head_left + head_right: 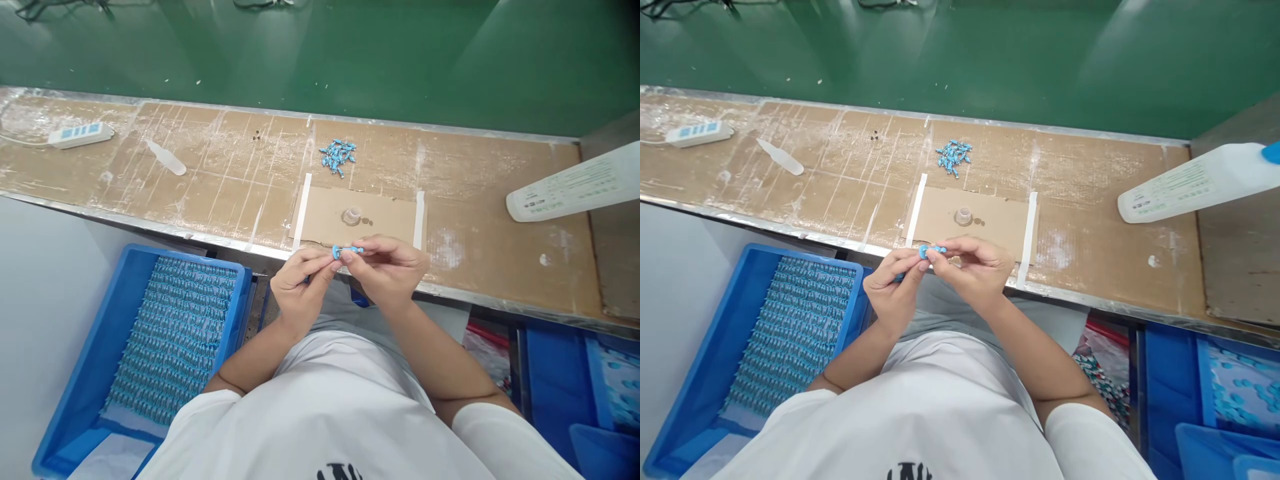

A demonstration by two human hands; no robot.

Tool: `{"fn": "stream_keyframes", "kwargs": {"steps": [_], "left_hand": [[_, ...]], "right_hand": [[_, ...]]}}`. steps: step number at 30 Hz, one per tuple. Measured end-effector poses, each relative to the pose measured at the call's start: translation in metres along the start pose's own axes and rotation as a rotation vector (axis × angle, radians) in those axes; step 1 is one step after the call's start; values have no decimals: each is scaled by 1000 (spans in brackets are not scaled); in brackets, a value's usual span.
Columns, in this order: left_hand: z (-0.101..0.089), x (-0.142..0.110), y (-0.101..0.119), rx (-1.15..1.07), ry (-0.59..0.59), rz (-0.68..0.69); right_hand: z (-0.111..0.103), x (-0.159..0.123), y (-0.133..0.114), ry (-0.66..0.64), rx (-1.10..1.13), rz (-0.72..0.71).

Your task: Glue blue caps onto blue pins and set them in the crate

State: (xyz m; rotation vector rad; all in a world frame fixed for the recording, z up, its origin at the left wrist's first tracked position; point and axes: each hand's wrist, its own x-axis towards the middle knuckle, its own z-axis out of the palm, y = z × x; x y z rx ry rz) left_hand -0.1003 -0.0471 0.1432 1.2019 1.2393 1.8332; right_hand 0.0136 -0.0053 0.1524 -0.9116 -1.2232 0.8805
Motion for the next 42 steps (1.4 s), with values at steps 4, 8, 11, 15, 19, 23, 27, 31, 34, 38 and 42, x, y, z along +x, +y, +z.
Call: {"fn": "stream_keyframes", "kwargs": {"steps": [4, 8, 11, 15, 19, 23, 27, 31, 34, 38, 42], "left_hand": [[-6, 3, 2, 77, -36, 108], [-7, 5, 0, 43, -65, 93], [-10, 8, -4, -103, 1, -124], [-31, 21, -10, -553, 252, -563], [-69, 41, -14, -957, 411, -757], [-97, 52, -16, -1063, 494, -747], [-109, 54, -19, -1075, 566, -709], [-114, 53, -24, -1041, 581, -687], [-115, 52, -27, -1026, 556, -691], [-114, 53, -25, -996, 526, -690], [-111, 55, -21, -991, 460, -685]], "right_hand": [[2, 0, 1, -12, 40, -41], [5, 1, 3, -21, 87, -31], [14, 4, 9, -5, 125, 73], [47, 18, 28, -65, 176, 199], [101, 53, 71, -251, -70, 110], [148, 90, 125, -419, -492, 9], [168, 106, 158, -455, -668, -17], [168, 106, 170, -424, -680, -46], [167, 106, 175, -409, -660, -76], [166, 105, 169, -398, -656, -79], [150, 84, 130, -307, -654, -247]]}}
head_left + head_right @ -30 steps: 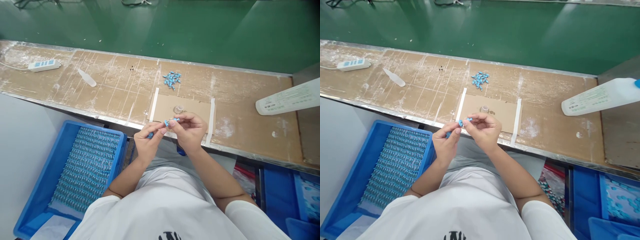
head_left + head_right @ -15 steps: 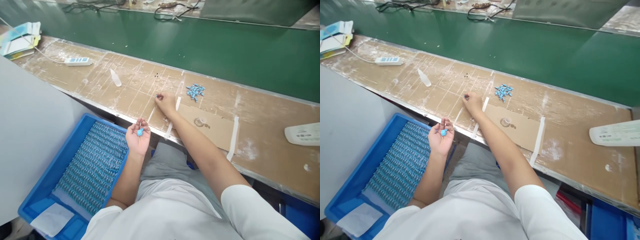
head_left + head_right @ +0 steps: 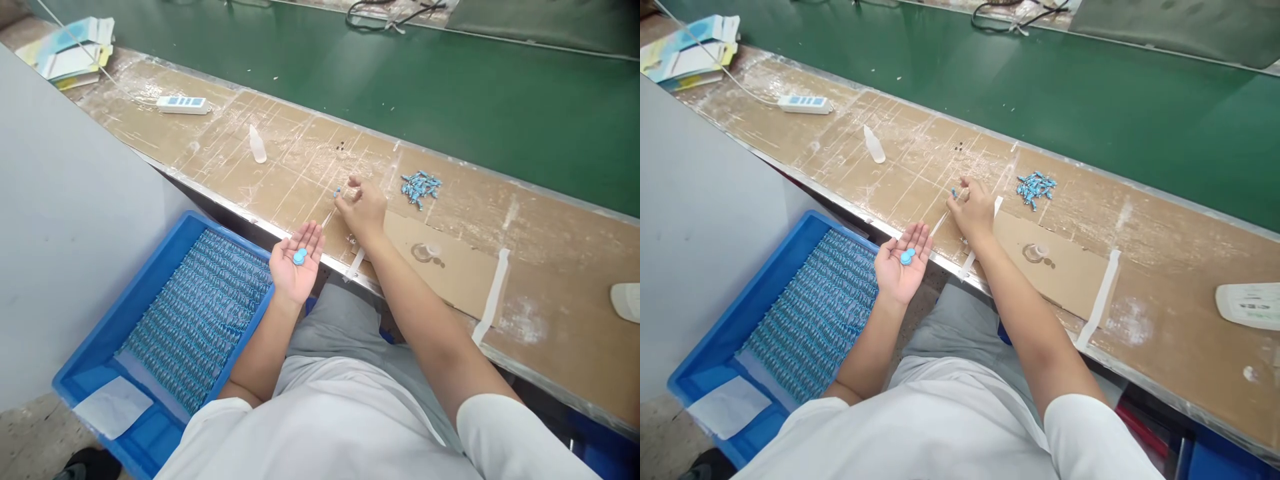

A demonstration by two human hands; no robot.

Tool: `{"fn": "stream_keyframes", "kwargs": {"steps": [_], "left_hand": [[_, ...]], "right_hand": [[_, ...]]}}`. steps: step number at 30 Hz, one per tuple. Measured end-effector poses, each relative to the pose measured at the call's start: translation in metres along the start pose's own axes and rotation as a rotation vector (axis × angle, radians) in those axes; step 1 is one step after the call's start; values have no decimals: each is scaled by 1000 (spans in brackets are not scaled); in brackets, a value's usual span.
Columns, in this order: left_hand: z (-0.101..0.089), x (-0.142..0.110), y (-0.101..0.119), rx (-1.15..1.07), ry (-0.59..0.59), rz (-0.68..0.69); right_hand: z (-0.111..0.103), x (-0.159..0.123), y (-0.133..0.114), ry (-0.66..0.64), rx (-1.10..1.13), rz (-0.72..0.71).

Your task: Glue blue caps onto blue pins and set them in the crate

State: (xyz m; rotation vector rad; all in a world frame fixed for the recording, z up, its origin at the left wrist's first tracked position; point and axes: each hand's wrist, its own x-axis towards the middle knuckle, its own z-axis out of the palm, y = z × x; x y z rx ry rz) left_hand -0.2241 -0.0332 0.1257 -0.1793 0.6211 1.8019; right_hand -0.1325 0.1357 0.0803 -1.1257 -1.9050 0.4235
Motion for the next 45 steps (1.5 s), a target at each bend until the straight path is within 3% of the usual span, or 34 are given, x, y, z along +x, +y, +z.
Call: {"fn": "stream_keyframes", "kwargs": {"steps": [2, 5, 7, 9, 12, 14, 20, 22, 25, 29, 38, 42, 45], "left_hand": [[2, -1, -1, 24, -36, -38], [4, 0, -5, 84, -82, -103], [5, 0, -9, 134, -102, -146], [7, 0, -15, 177, -115, -188], [10, -2, -23, 201, -129, -227], [13, -4, -27, 190, -143, -253], [15, -10, -36, 164, -62, -229], [13, -13, -41, 194, -64, -203], [10, -20, -50, 239, -143, -183], [6, -26, -60, 270, -227, -181], [2, -25, -77, 230, -206, -83], [2, -28, -79, 253, -189, -131], [2, -31, -78, 278, -199, -174]], "right_hand": [[-25, -21, -19, -24, 43, -151], [-60, -52, -40, -301, 190, -429], [-75, -64, -44, -429, 196, -510], [-82, -69, -42, -511, 136, -503], [-87, -71, -36, -586, 97, -388], [-91, -72, -36, -569, 209, -247], [-109, -79, -48, -417, 784, 539], [-114, -80, -49, -393, 907, 706], [-117, -84, -47, -394, 1070, 848], [-119, -88, -44, -428, 1163, 930], [-132, -94, -49, -469, 1217, 893], [-136, -94, -49, -453, 1212, 882], [-142, -88, -44, -542, 1142, 881]]}}
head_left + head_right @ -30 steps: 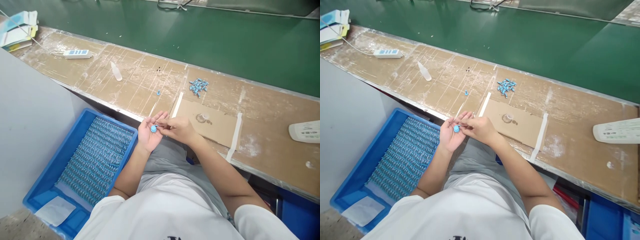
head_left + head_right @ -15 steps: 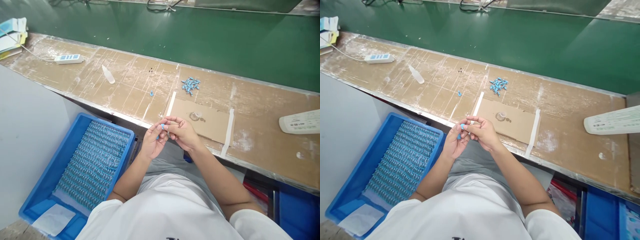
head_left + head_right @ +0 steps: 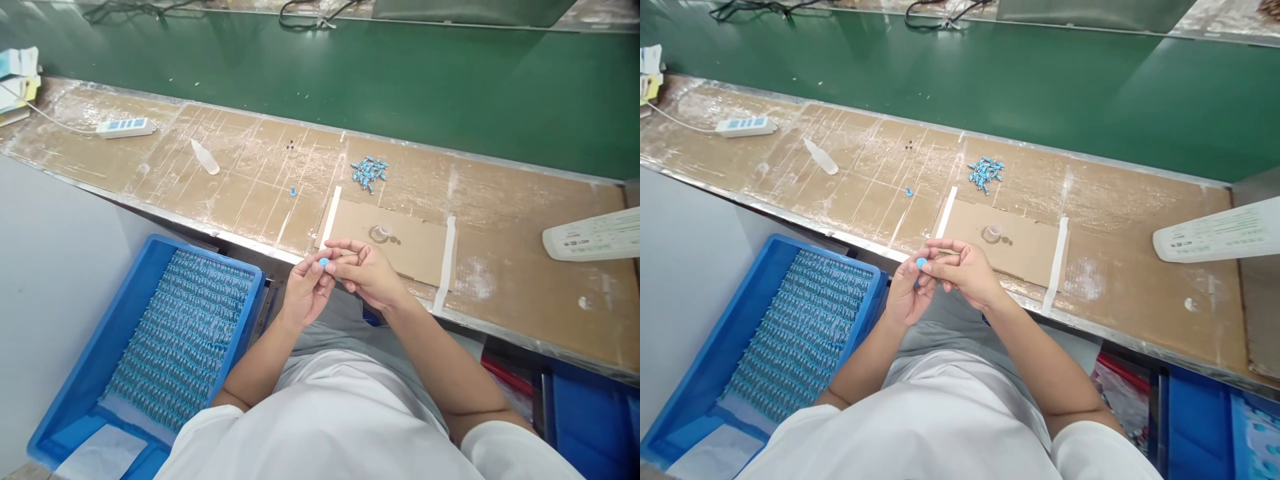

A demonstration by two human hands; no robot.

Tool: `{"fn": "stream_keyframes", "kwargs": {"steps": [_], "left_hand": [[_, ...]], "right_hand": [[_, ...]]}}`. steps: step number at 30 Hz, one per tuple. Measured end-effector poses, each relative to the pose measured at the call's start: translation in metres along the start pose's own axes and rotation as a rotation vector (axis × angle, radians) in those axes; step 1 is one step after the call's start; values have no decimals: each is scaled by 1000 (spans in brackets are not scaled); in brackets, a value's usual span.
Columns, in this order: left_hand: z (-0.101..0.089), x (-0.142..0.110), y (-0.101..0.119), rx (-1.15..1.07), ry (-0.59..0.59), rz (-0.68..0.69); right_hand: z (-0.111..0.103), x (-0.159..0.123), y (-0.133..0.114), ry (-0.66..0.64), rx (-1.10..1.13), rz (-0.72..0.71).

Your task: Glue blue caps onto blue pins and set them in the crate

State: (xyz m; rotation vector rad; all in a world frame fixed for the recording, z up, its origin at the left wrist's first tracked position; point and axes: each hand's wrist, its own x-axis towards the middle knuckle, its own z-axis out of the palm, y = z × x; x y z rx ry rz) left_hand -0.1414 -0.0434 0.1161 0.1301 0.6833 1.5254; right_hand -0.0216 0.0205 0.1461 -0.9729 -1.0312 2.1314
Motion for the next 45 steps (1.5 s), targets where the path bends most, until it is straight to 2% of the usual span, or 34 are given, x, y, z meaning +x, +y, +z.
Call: {"fn": "stream_keyframes", "kwargs": {"steps": [4, 7, 9, 12, 14, 17, 19, 22, 26, 31, 35, 37, 39, 42, 43, 45], "left_hand": [[0, -1, -1, 25, -18, 10], [1, 1, -2, 0, 2, 4], [1, 4, -2, -45, 37, -12], [0, 9, 0, -103, 87, -31], [0, 12, 1, -109, 105, -36], [-1, 15, 0, -87, 123, -45], [-2, 16, -2, -74, 135, -61], [-4, 19, -3, -86, 136, -76], [-7, 22, -6, -104, 139, -77], [-8, 24, -9, -104, 140, -100], [-7, 23, -10, -109, 120, -109], [-6, 23, -10, -114, 110, -109], [-5, 23, -10, -118, 100, -109], [-3, 24, -12, -123, 96, -120], [-2, 24, -13, -122, 100, -126], [-1, 24, -15, -115, 110, -140]], "right_hand": [[-4, -5, -6, 27, -106, 29], [-4, -15, -10, 149, -253, -90], [-9, -17, -20, 284, -419, -241], [-36, 0, -44, 566, -702, -523], [-66, 27, -60, 661, -889, -605], [-109, 77, -71, 625, -1181, -488], [-128, 106, -71, 602, -1277, -376], [-142, 131, -66, 602, -1323, -304], [-150, 144, -67, 530, -1383, -273], [-151, 145, -78, 444, -1562, -224], [-149, 130, -85, 373, -1703, -218], [-152, 118, -87, 321, -1576, -190], [-159, 105, -87, 304, -1338, -176], [-174, 87, -83, 422, -1055, -258], [-179, 81, -80, 481, -1047, -309], [-188, 70, -73, 532, -1190, -397]]}}
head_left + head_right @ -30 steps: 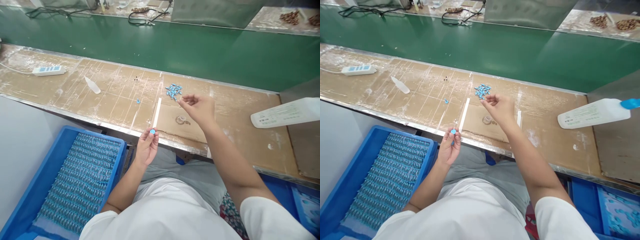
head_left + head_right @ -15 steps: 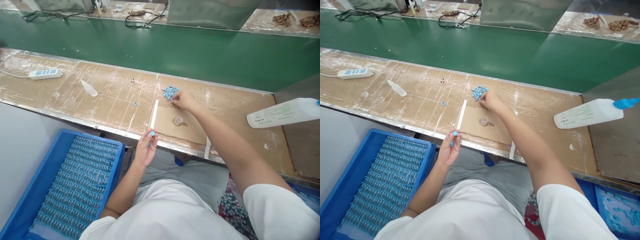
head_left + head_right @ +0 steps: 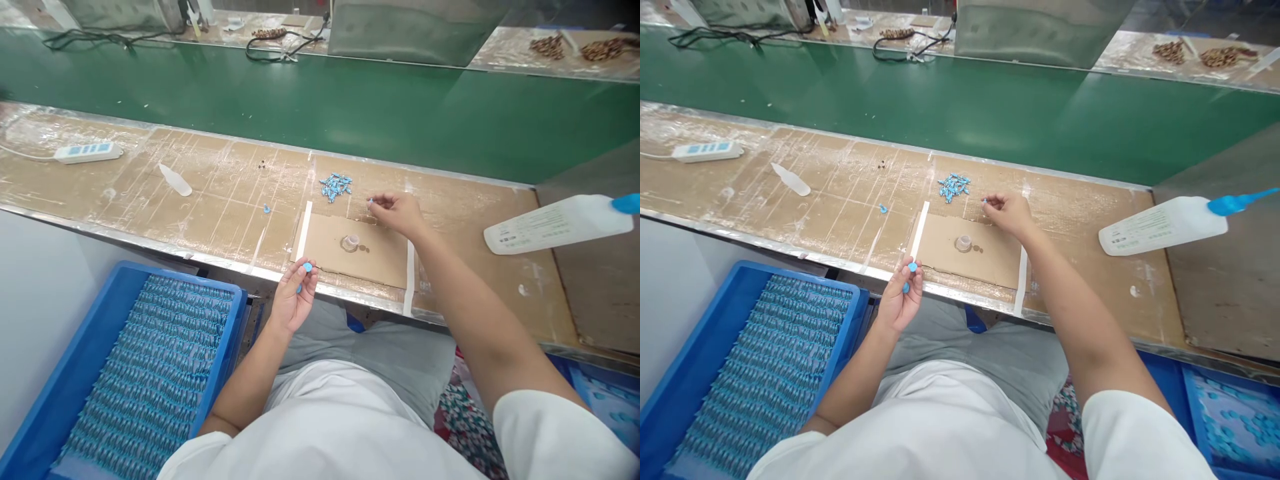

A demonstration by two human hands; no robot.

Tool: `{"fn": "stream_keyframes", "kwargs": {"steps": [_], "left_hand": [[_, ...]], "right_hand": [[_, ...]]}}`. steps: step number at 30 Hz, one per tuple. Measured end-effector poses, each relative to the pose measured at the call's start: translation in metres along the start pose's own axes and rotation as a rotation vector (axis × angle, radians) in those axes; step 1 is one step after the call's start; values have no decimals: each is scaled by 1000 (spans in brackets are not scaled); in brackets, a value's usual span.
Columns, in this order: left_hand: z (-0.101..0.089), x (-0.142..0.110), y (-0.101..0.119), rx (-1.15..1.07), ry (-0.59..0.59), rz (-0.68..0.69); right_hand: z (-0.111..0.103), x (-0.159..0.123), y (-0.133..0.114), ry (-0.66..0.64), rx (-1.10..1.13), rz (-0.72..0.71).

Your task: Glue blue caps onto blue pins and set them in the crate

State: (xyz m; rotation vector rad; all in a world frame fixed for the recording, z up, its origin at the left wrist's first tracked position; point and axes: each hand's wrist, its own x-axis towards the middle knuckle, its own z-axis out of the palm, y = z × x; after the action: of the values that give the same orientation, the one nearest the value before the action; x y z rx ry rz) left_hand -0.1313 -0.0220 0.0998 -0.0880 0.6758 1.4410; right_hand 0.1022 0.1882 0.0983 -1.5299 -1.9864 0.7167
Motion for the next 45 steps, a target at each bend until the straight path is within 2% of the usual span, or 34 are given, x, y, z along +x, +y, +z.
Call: {"fn": "stream_keyframes", "kwargs": {"steps": [3, 5, 10, 14, 18, 22, 27, 34, 40, 42, 45], "left_hand": [[1, 1, -4, 6, -1, -16], [2, 2, -6, 6, -14, -19], [4, 3, -12, 3, -42, -20], [7, 4, -14, 2, -32, -14], [10, 5, -18, 9, -36, -14], [11, 6, -22, 29, -39, -11], [10, 5, -26, 59, -39, -1], [9, 4, -25, 75, -31, 2], [9, 3, -23, 94, -37, 5], [10, 3, -22, 98, -43, 7], [13, 4, -22, 106, -39, 0]], "right_hand": [[1, -17, 14, -1, -261, -205], [5, -24, 21, 40, -284, -258], [16, -34, 22, 193, -55, -187], [19, -54, 2, 346, 200, -93], [24, -82, -18, 443, 273, -144], [30, -94, -22, 421, 150, -308], [37, -91, -19, 373, 50, -539], [38, -89, -22, 355, -46, -638], [36, -89, -23, 292, -53, -572], [35, -91, -23, 306, -12, -474], [36, -95, -28, 408, 101, -256]]}}
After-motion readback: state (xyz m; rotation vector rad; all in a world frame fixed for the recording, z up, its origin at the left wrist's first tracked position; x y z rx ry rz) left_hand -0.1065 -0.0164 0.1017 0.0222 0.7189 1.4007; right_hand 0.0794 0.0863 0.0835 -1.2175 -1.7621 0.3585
